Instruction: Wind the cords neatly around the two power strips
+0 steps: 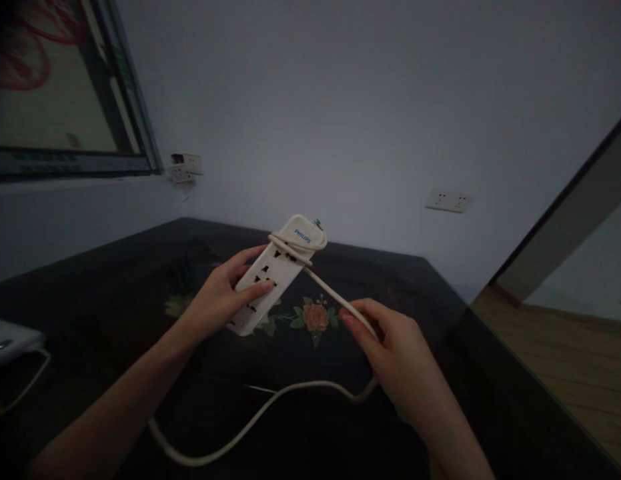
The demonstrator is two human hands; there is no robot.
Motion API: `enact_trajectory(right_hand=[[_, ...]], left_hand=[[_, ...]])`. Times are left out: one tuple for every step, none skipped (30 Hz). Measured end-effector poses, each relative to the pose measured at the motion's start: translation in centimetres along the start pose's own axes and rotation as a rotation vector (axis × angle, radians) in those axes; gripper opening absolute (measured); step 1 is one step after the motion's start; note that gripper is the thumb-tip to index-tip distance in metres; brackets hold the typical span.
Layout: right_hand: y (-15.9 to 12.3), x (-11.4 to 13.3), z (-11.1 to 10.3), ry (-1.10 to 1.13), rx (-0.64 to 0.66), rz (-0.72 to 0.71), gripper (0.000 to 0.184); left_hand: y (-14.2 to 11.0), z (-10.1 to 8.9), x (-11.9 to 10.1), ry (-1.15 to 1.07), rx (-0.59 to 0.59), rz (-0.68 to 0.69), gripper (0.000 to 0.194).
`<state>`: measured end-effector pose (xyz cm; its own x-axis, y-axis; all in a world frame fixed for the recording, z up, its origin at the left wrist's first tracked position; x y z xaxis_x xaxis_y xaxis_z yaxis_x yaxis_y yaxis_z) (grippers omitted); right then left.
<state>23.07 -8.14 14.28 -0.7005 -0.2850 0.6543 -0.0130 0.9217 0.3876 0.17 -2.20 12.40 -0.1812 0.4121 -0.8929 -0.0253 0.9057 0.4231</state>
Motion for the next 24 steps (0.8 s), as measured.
enact_trajectory(right_hand=[[-0.2, 0.1, 0.1, 0.013, 0.023, 0.011, 0.027], [-0.3, 0.2, 0.2, 0.03, 0.046, 0.018, 0.028], [-0.4, 0.3, 0.2, 0.049, 0.063, 0.017, 0.027], [-0.5, 0.4, 0.2, 0.061, 0.07, 0.008, 0.026], [-0.6, 0.6, 0.1, 0.064, 0.065, -0.01, 0.025], [-0.7, 0.8, 0.0, 0.051, 0.05, -0.032, 0.024], [-0.8, 1.0, -0.1, 0.026, 0.028, -0.055, 0.023], [-0.9, 1.2, -0.2, -0.01, -0.006, -0.081, 0.022], [-1.1, 1.4, -0.3, -0.05, -0.047, -0.111, 0.022], [-1.2, 1.7, -0.4, -0.093, -0.099, -0.149, 0.022], [-1.4, 2.0, -0.4, -0.137, -0.158, -0.194, 0.021], [-1.6, 2.3, -0.5, -0.18, -0.216, -0.244, 0.02], [-1.8, 2.7, -0.5, -0.221, -0.272, -0.299, 0.02], [-2.0, 3.1, -0.4, -0.257, -0.315, -0.352, 0.019], [-2.2, 3.4, -0.3, -0.288, -0.344, -0.4, 0.019], [-2.3, 3.7, -0.2, -0.311, -0.362, -0.442, 0.019], [-2.4, 4.0, -0.1, -0.327, -0.371, -0.477, 0.018], [-2.5, 4.2, 0.0, -0.335, -0.376, -0.504, 0.018], [-2.5, 4.4, 0.2, -0.338, -0.371, -0.526, 0.018], [-2.6, 4.5, 0.4, -0.337, -0.351, -0.546, 0.018], [-2.6, 4.6, 0.7, -0.332, -0.318, -0.565, 0.02], [-2.5, 4.6, 1.0, -0.32, -0.272, -0.579, 0.022], [-2.4, 4.5, 1.4, -0.3, -0.218, -0.586, 0.024], [-2.2, 4.3, 1.7, -0.269, -0.169, -0.586, 0.025]], left_hand=[[0.3, -0.3, 0.1, 0.046, -0.011, 0.024, 0.059], [0.5, -0.6, 0.1, 0.092, -0.019, 0.048, 0.057], [0.6, -0.8, 0.1, 0.137, -0.022, 0.071, 0.055], [0.7, -1.0, -0.1, 0.18, -0.02, 0.092, 0.055], [0.7, -1.2, -0.2, 0.223, -0.016, 0.11, 0.055], [0.7, -1.3, -0.5, 0.269, -0.01, 0.126, 0.055], [0.6, -1.4, -0.7, 0.321, -0.006, 0.14, 0.055], [0.5, -1.5, -1.0, 0.38, -0.003, 0.153, 0.055], [0.4, -1.6, -1.2, 0.444, 0.001, 0.166, 0.055], [0.2, -1.6, -1.4, 0.506, 0.01, 0.184, 0.055], [0.0, -1.6, -1.7, 0.561, 0.028, 0.205, 0.055], [-0.3, -1.6, -1.9, 0.607, 0.053, 0.226, 0.054], [-0.6, -1.5, -2.0, 0.646, 0.085, 0.243, 0.054], [-0.8, -1.4, -2.1, 0.679, 0.122, 0.255, 0.053], [-1.0, -1.3, -2.1, 0.71, 0.163, 0.259, 0.053], [-1.3, -1.2, -2.1, 0.735, 0.209, 0.259, 0.054], [-1.5, -1.1, -2.1, 0.751, 0.259, 0.26, 0.054], [-1.7, -0.8, -2.0, 0.756, 0.314, 0.264, 0.053], [-1.9, -0.6, -2.0, 0.753, 0.372, 0.274, 0.053], [-2.1, -0.3, -1.9, 0.746, 0.427, 0.29, 0.052], [-2.4, 0.1, -1.8, 0.743, 0.484, 0.308, 0.051], [-2.7, 0.4, -1.7, 0.747, 0.536, 0.328, 0.051], [-3.0, 0.8, -1.5, 0.759, 0.584, 0.349, 0.051], [-3.3, 1.1, -1.4, 0.776, 0.627, 0.369, 0.051]])
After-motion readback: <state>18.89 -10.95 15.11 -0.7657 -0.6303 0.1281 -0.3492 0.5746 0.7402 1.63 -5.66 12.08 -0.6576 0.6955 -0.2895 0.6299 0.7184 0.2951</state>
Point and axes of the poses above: each hand's wrist, its own y-axis towards the middle knuckle, its own z-axis out of the palm, x = y × z, the point moved 5 cm from there along y, towards the middle knuckle, and after that the axes turned 9 degrees about -x, right-handed, at the moved point
